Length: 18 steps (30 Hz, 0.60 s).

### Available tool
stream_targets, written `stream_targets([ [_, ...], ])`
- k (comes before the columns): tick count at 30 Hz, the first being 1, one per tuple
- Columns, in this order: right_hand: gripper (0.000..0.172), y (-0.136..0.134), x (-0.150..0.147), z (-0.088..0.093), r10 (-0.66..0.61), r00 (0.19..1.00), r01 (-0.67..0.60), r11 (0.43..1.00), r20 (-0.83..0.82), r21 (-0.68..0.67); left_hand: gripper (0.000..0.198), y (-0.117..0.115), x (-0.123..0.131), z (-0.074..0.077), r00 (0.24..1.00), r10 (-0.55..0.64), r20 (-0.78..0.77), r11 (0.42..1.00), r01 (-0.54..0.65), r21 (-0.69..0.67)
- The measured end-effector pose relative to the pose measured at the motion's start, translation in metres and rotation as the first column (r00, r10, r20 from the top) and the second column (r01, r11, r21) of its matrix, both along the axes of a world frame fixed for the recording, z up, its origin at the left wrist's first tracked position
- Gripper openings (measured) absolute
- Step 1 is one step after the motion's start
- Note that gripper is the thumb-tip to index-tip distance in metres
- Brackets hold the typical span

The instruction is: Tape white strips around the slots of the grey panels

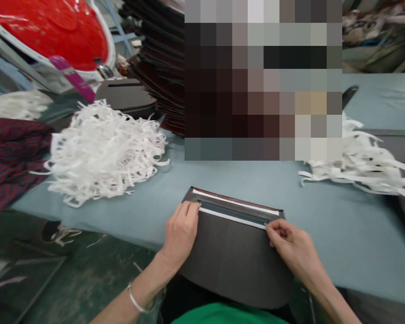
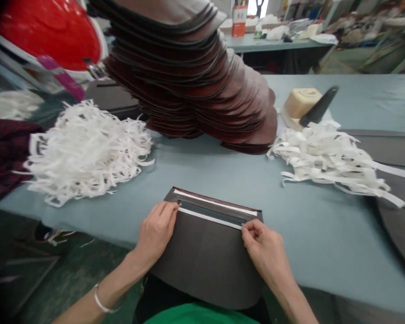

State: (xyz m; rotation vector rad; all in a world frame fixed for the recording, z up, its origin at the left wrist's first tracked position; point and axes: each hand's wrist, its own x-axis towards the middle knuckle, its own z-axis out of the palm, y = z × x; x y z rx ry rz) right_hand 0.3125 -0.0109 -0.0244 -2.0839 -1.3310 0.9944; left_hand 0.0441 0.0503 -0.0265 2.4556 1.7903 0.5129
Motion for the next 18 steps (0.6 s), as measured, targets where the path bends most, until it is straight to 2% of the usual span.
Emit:
stream_targets([
  [3, 0.021, -0.001, 0.000, 0.000, -0.023, 1.000, 0.023, 1.000, 0.003, -0.002, 0.023, -0.010, -0.002, -0.005, 0.991, -0.087, -0.107, 0.993, 0.094, 0.067],
  [7, 0.017, -0.002, 0.001, 0.000, -0.029, 1.000, 0.029, 1.000, 0.003, 0.000, 0.048, -0.022, -0.008, -0.004, 0.950, -0.205, -0.234, 0.974, 0.222, 0.048],
  [12, 0.015, -0.001, 0.001, 0.000, -0.025, 0.999, 0.025, 1.000, -0.030, -0.004, 0.070, -0.029, -0.004, 0.000, 0.905, -0.197, -0.376, 0.974, 0.223, 0.026],
  [15, 0.014, 0.000, 0.000, 0.001, -0.024, 0.999, 0.023, 1.000, -0.029, -0.011, 0.071, -0.029, 0.000, 0.002, 0.886, -0.187, -0.424, 0.974, 0.224, 0.038],
  [18, 0.013, 0.001, -0.002, 0.003, -0.022, 0.997, 0.022, 1.000, 0.072, -0.004, 0.068, -0.030, 0.005, 0.002, 0.877, -0.187, -0.443, 0.974, 0.225, 0.034],
])
